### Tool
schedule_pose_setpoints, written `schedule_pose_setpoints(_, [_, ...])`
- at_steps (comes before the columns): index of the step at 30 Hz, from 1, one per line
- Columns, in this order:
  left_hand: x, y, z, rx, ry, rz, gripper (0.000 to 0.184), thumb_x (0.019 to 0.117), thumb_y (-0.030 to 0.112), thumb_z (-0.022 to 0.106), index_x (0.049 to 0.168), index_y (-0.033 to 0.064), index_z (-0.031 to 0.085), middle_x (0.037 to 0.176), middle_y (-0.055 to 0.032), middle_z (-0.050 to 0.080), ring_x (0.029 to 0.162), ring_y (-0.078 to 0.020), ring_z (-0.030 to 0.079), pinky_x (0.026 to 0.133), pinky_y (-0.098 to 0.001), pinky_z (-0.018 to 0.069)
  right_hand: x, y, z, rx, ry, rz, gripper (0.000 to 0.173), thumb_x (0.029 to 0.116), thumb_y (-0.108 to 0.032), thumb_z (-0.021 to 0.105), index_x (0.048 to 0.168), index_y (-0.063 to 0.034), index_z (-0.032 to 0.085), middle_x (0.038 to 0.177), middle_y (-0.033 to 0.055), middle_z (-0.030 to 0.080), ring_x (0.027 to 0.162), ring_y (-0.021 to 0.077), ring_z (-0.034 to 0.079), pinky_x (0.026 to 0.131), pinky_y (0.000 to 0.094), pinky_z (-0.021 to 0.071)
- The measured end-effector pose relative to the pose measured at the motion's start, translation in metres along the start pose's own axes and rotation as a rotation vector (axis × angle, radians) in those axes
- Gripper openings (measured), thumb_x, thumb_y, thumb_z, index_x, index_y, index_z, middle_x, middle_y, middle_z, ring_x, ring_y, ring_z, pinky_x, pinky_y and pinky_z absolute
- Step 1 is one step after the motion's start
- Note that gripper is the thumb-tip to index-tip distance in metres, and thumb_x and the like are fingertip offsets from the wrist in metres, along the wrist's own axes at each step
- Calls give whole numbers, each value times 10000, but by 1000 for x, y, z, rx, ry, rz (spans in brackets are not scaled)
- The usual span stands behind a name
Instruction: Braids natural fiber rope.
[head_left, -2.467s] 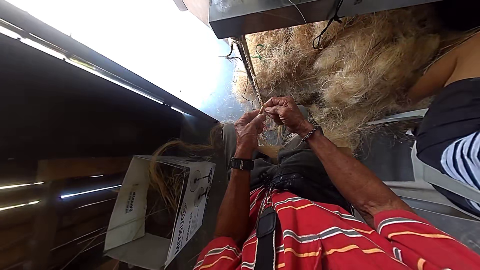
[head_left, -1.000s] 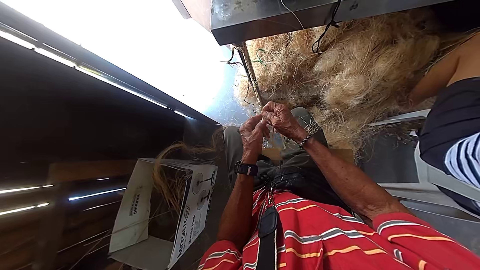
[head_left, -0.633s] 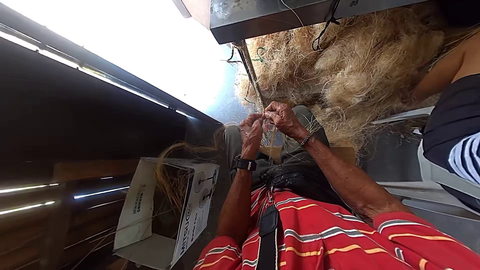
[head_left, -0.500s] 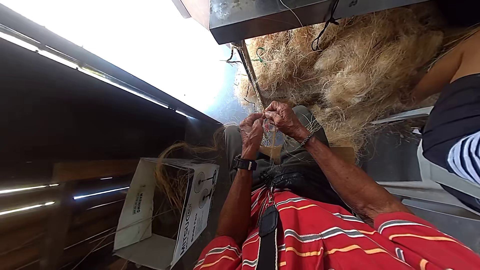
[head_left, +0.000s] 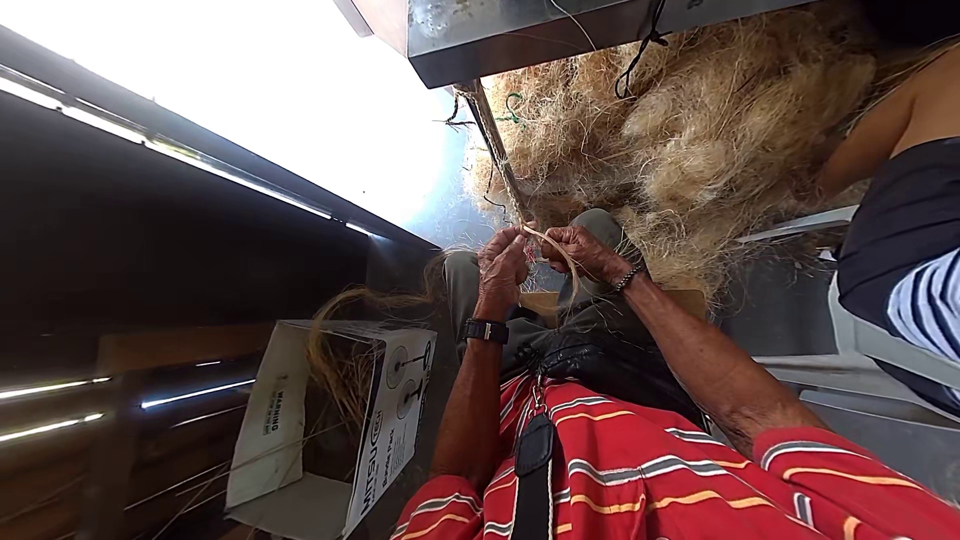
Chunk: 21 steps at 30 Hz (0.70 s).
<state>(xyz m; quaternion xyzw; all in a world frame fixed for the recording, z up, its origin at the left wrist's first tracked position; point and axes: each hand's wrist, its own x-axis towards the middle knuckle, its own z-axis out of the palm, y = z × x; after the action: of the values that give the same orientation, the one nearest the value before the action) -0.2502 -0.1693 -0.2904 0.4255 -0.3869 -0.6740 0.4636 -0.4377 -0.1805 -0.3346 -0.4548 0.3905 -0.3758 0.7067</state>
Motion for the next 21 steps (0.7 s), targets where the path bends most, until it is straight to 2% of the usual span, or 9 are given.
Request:
schedule_pose_setpoints(2, [0,0,1,-60,-30,-2,208,1046,110,494,1139,138,678,793,-7,660,392,10,330,356,-137,295,-1,-1,-2,-26,-27,9,126,1011,-87,588,903,-49,640,626,28,582,457,61,485,413,195,399])
schedule_pose_setpoints(5, [-1,1,2,-55,-5,27,185,1047,105,505,1080,129,685,575,45,479,377,-6,315,355,-150,291,-11,-5,-13,-280,-6,-6,191,1025,-120,584,877,-42,675,622,34,582,447,72,455,412,227,366])
schedule_pose_setpoints(8, [-4,4,-3,65,38,64,188,1043,95,519,1085,115,701,608,28,529,379,-12,327,351,-155,307,-17,-13,-40,-597,244,-62,186,1011,-170,616,1014,-23,729,846,108,690,717,189,640,708,419,557])
schedule_pose_setpoints(10, [-5,5,-4,169,62,88,188,1045,104,524,1089,113,706,642,22,557,380,-11,323,349,-159,307,-15,-30,-45,-641,363,-127,216,1000,-207,652,1067,-9,704,918,122,695,818,209,664,812,450,552])
schedule_pose_setpoints(13, [-5,3,-3,338,96,114,186,1057,129,527,1105,118,707,765,5,655,404,-12,349,365,-164,310,-17,-65,-19,-624,317,-141,330,947,-283,728,1157,-31,690,896,102,716,766,196,687,770,425,587])
schedule_pose_setpoints(15, [-6,1,-2,433,105,147,172,1057,141,545,1117,116,704,821,3,675,452,-12,410,404,-165,357,-17,-76,8,-527,246,-99,340,927,-243,755,1190,-47,665,781,89,680,632,179,643,630,366,572])
schedule_pose_setpoints(17, [-8,1,-2,525,106,185,164,1057,146,561,1140,104,696,856,-15,668,547,-33,491,487,-191,422,-2,-81,26,-415,171,23,299,944,-126,731,1195,7,639,778,119,677,614,183,657,621,355,591])
schedule_pose_setpoints(19, [-8,3,-3,598,90,211,170,1056,143,569,1153,71,689,921,-46,684,668,-66,575,605,-243,503,11,-79,36,-377,182,82,157,970,-63,667,1101,22,650,757,110,657,548,157,618,522,311,554])
schedule_pose_setpoints(21, [-8,4,-4,596,77,207,170,1055,148,569,1140,67,693,933,-44,698,678,-62,587,618,-242,510,16,-76,40,-401,251,59,74,946,-45,652,968,-6,711,723,62,632,563,119,523,543,307,438])
